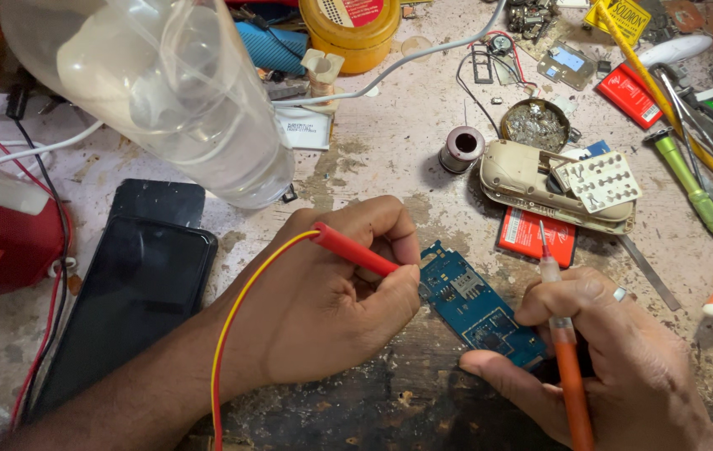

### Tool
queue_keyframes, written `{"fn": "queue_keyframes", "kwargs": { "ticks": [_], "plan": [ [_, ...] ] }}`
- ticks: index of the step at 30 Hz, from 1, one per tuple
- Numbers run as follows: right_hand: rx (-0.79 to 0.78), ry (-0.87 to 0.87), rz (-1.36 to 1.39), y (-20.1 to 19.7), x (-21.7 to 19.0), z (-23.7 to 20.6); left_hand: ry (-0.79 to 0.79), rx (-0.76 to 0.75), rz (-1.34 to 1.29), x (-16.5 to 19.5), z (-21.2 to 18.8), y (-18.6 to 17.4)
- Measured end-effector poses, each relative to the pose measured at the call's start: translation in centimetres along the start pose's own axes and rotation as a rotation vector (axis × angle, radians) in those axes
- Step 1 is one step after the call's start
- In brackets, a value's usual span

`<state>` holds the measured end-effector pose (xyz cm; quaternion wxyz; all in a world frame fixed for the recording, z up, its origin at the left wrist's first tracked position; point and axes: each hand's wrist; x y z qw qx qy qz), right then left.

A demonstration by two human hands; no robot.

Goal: The person uses a continuity tester with red and orange probes to check multiple contact points on a small blue circuit board. They systematically touch various pads on the board, observing the tester's light response, then flip the board to test the opposite side.

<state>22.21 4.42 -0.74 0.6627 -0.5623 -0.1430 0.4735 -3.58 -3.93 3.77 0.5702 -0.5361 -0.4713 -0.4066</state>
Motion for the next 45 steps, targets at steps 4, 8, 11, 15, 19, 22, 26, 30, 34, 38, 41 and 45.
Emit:
{"fn": "queue_keyframes", "kwargs": {
  "ticks": [4, 8, 11, 15, 19, 22, 26, 30, 34, 38, 41, 45],
  "plan": [
    [0.024, -0.002, 0.007, 0.0, -0.3, 0.0, -0.024, 0.003, 0.010, -0.1, 0.0, 0.0],
    [0.013, -0.001, 0.009, -0.1, -0.4, 0.2, -0.020, -0.023, -0.003, -0.1, -0.1, 0.0],
    [0.039, -0.043, -0.033, -0.2, -0.6, 0.4, -0.015, -0.032, -0.010, -0.1, -0.1, 0.0],
    [0.083, -0.040, -0.028, 0.2, -0.9, 0.3, -0.019, -0.033, -0.006, -0.1, -0.1, 0.0],
    [0.057, -0.003, 0.020, 0.1, -0.6, 0.1, 0.001, -0.030, 0.004, -0.2, -0.1, 0.0],
    [0.062, -0.014, -0.009, 0.2, -0.6, -0.2, 0.037, -0.036, -0.040, -0.3, -0.2, 0.1],
    [0.021, 0.008, 0.008, 0.1, -0.5, -0.6, -0.002, -0.041, -0.044, -0.2, -0.2, 0.1],
    [0.003, 0.003, 0.155, -0.1, -0.5, -1.0, -0.003, -0.046, -0.065, -0.2, -0.2, 0.1],
    [-0.017, 0.062, 0.198, 0.2, -0.7, -1.6, 0.032, -0.041, -0.079, -0.3, -0.3, 0.2],
    [0.009, 0.252, 0.365, 0.9, -1.3, -3.3, 0.030, -0.046, -0.078, -0.4, -0.4, 0.1],
    [-0.008, 0.342, 0.385, 1.2, -1.1, -4.3, 0.036, -0.048, -0.076, -0.3, -0.4, 0.1],
    [-0.057, 0.558, 0.598, 1.1, -0.8, -4.5, 0.035, -0.058, -0.103, -0.3, -0.4, 0.0]
  ]
}}
Point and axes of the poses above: each hand's wrist, its own z-axis towards the middle knuckle, its own y-axis out of the palm, x = y × z, and after that the axes turned 14 degrees about -z, right-handed
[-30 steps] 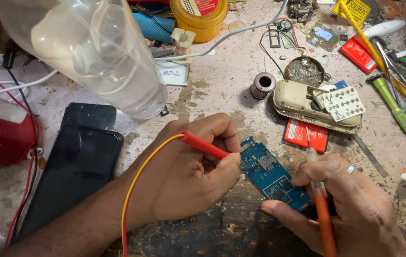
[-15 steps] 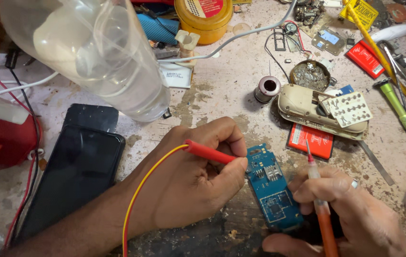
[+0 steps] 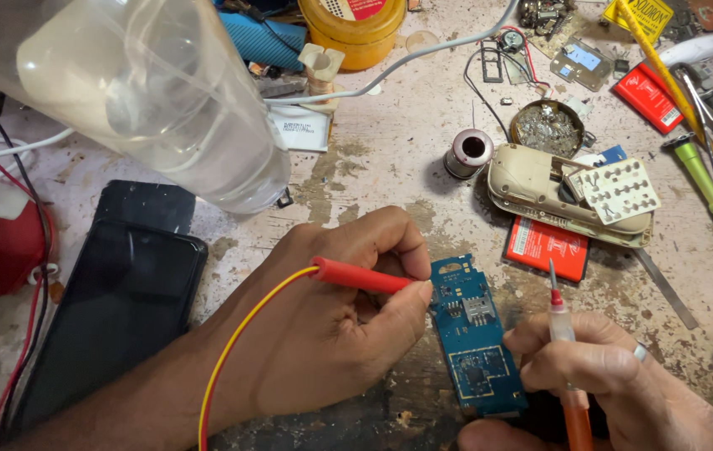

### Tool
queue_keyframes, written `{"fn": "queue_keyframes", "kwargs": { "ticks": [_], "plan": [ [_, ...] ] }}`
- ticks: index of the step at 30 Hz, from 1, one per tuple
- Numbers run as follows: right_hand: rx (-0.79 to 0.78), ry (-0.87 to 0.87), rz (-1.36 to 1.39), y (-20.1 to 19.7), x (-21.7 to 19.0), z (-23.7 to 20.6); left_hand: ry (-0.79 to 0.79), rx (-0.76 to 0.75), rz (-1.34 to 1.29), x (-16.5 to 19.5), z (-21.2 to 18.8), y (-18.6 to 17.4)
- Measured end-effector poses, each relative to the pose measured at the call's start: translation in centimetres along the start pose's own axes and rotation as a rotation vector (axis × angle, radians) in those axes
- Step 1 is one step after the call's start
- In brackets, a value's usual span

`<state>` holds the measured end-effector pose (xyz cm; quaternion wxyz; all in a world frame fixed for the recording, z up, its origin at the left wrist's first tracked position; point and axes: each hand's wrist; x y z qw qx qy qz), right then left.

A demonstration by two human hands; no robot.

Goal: The person uses a continuity tester with red and orange probes to check multiple contact points on a small blue circuit board. They systematically touch various pads on the board, observing the tester's light response, then flip the board to test the opposite side.

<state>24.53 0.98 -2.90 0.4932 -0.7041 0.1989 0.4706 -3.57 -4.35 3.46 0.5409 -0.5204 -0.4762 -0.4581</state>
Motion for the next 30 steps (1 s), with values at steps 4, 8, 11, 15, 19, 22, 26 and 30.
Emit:
{"fn": "queue_keyframes", "kwargs": {
  "ticks": [4, 8, 11, 15, 19, 22, 26, 30],
  "plan": [
    [0.025, 0.125, 0.060, 0.0, -0.6, 0.2, -0.011, 0.002, 0.001, 0.0, 0.0, 0.0],
    [0.038, 0.423, 0.247, -0.1, -0.7, 0.5, -0.009, -0.006, -0.005, 0.0, 0.0, -0.1],
    [-0.036, 0.080, 0.136, 0.0, -0.6, 0.4, -0.022, -0.009, -0.002, 0.0, 0.1, -0.1],
    [0.054, 0.511, 0.197, -0.1, -0.6, 1.0, -0.011, -0.009, 0.010, -0.1, 0.1, -0.1],
    [0.073, -0.117, -0.189, 0.1, -1.2, 1.4, -0.016, -0.007, 0.025, 0.0, 0.1, 0.0],
    [0.036, -0.534, -0.436, -0.2, -1.5, 1.7, -0.002, -0.004, -0.014, -0.1, 0.0, 0.1],
    [-0.018, -0.492, -0.523, -0.7, -1.9, 2.0, 0.030, 0.001, -0.024, 0.0, 0.1, 0.0],
    [0.093, -0.576, -0.763, -0.3, -2.0, 2.6, -0.028, 0.068, 0.026, 0.4, 0.3, 0.2]
  ]
}}
Point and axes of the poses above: each hand's wrist, its own z-axis towards the middle knuckle, its own y-axis out of the palm, x = y × z, and after that the axes turned 14 degrees about -z, right-handed
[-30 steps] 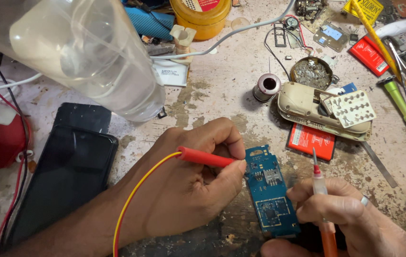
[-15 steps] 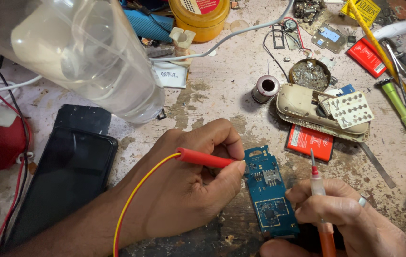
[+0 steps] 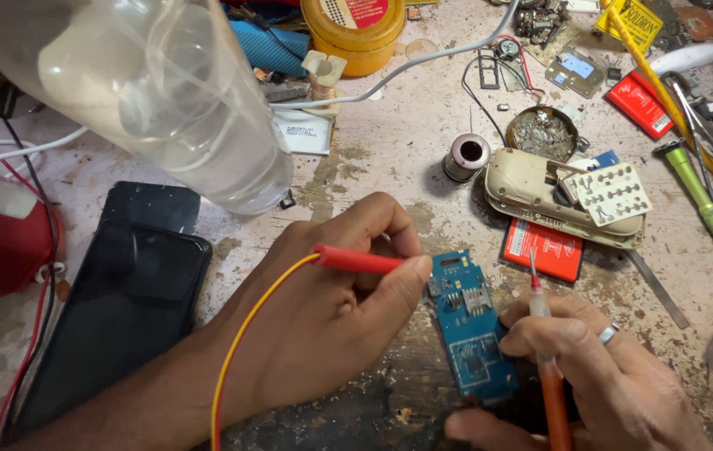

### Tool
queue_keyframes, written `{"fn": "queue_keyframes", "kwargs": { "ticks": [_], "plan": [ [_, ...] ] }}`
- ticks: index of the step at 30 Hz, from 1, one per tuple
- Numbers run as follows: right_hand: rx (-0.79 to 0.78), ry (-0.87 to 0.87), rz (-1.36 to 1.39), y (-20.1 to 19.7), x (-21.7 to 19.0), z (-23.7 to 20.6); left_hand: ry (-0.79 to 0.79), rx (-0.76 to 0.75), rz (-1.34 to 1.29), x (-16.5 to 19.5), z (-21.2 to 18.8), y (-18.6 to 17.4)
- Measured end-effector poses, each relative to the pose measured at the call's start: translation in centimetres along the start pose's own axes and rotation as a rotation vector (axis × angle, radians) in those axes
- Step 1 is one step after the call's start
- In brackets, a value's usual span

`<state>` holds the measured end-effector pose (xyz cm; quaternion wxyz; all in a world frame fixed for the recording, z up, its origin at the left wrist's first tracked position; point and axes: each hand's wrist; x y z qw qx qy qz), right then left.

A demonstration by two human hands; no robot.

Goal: The person uses a continuity tester with red and orange probes to check multiple contact points on a small blue circuit board. They systematically touch various pads on the board, observing the tester's light response, then flip the board to test the opposite side.

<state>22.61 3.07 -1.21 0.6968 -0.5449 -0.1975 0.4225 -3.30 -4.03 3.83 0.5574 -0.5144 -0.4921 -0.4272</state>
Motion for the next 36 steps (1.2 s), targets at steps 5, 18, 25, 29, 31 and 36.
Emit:
{"fn": "queue_keyframes", "kwargs": {
  "ticks": [5, 18, 25, 29, 31, 36],
  "plan": [
    [0.033, -0.008, -0.037, 0.0, 0.0, 0.4, -0.128, 0.003, 0.036, 0.4, 0.0, 0.1],
    [-0.173, 0.162, 0.248, -0.5, 3.6, -0.5, -0.026, -0.028, -0.175, -0.4, 0.2, 0.6],
    [-0.213, 0.142, 0.249, -0.6, 4.2, -0.7, 0.048, -0.033, -0.154, -0.2, 0.2, 0.5],
    [-0.207, 0.124, 0.250, -0.7, 4.0, -0.4, 0.016, -0.024, -0.126, -0.2, 0.1, 0.5],
    [-0.206, 0.100, 0.245, -0.8, 3.9, -0.1, -0.006, -0.021, -0.130, -0.2, 0.1, 0.5],
    [-0.146, 0.013, 0.147, -1.0, 2.6, 0.8, 0.054, -0.020, -0.172, -0.3, 0.0, 0.2]
  ]
}}
Point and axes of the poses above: each hand's wrist, its own z-axis towards the middle knuckle, its own y-axis out of the palm, x = y × z, and after that the axes turned 14 degrees about -z, right-handed
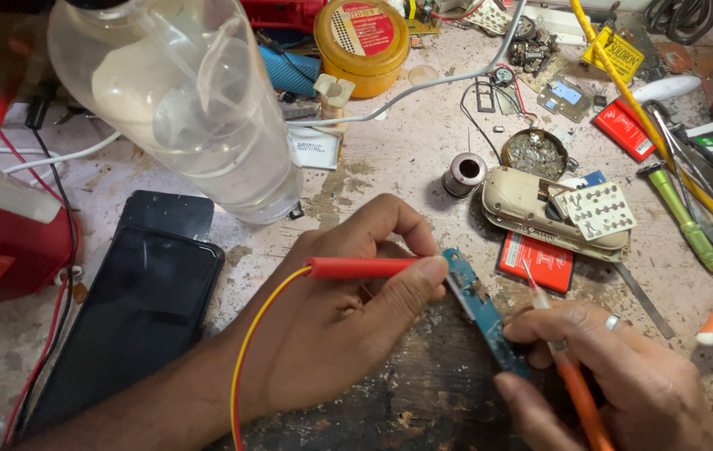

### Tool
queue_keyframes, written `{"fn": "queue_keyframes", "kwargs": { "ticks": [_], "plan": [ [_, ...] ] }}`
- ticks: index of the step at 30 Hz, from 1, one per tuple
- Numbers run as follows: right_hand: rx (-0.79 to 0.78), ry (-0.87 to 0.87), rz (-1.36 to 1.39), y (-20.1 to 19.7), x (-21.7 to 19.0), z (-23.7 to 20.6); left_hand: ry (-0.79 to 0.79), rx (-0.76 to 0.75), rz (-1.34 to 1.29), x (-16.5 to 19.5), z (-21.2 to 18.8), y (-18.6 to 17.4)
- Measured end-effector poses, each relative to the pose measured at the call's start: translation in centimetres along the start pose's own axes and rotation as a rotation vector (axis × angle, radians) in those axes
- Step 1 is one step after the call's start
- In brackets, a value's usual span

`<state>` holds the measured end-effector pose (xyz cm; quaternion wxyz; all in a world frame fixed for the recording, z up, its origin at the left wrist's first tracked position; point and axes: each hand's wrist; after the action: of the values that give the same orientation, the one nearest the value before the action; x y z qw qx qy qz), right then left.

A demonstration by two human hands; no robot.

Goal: The person uses a continuity tester with red and orange probes to check multiple contact points on a small blue circuit board. They systematically touch various pads on the board, observing the tester's light response, then flip the board to test the opposite side.

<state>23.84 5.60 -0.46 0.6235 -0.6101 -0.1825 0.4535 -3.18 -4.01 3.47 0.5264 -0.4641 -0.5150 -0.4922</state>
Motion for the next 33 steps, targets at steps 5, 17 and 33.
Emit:
{"fn": "queue_keyframes", "kwargs": {
  "ticks": [5, 17, 33],
  "plan": [
    [0.062, 0.021, -0.087, 0.5, -1.8, 0.1, -0.005, -0.004, 0.102, 0.1, -0.2, 0.0],
    [0.107, 0.104, 0.102, -0.9, -1.7, 0.0, 0.029, -0.018, 0.162, 0.1, 0.1, -0.9],
    [0.200, 0.121, 0.310, -0.3, -1.1, -0.4, 0.063, -0.005, 0.226, -0.2, 0.4, -0.8]
  ]
}}
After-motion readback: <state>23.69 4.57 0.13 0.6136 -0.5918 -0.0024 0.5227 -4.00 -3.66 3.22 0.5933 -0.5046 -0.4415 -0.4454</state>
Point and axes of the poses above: each hand's wrist, its own z-axis towards the middle knuckle, its own y-axis out of the palm, x = y × z, and after that the axes turned 14 degrees about -z, right-handed
